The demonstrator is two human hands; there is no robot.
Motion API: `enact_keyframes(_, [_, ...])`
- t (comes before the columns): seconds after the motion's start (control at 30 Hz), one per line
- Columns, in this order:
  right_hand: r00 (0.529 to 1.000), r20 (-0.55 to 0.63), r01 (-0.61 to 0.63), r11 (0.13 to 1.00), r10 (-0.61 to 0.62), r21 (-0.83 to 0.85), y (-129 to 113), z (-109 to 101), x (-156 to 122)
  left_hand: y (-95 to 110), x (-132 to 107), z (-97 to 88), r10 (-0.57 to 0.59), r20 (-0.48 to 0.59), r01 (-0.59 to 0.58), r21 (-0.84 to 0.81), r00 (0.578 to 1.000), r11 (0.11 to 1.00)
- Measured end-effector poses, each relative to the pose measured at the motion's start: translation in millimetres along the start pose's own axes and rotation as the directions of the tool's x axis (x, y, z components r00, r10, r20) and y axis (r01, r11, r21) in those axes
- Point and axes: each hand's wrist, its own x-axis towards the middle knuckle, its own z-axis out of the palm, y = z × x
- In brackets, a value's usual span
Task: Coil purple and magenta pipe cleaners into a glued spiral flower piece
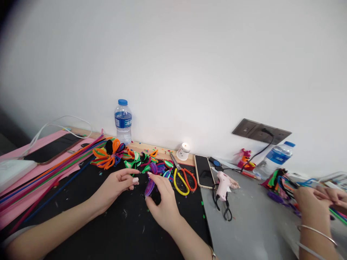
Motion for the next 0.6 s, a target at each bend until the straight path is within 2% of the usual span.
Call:
enact_keyframes(0.1, [1.000, 0.002, -0.013, 1.000, 0.013, 0.002, 0.3, 0.3, -0.9, 0.2, 0.7, -0.2, 0.046, -0.003, -0.046, 0.052, 0.999, 0.998])
enact_keyframes(0.23, [0.997, -0.035, -0.074, 0.997, 0.074, 0.013, 2.0, 2.7, -2.6, 0.9, 0.0, -0.5, 0.053, -0.007, -0.052, 0.151, 0.999, 0.987])
enact_keyframes(0.33, [0.993, -0.052, -0.103, 0.995, 0.103, 0.002, 3.5, 3.8, -3.0, 2.0, -1.7, 0.8, 0.067, 0.028, -0.071, 0.202, 0.997, 0.977])
enact_keyframes(0.47, [0.996, -0.039, -0.087, 0.996, 0.086, -0.028, 5.0, 2.8, -3.0, 1.0, -3.4, 2.6, 0.147, 0.086, -0.160, 0.175, 0.985, 0.972])
enact_keyframes(0.6, [0.999, -0.019, -0.041, 0.998, 0.040, -0.038, 6.0, 0.9, -2.9, -3.5, -4.4, 1.9, 0.168, 0.146, -0.199, 0.225, 0.975, 0.954])
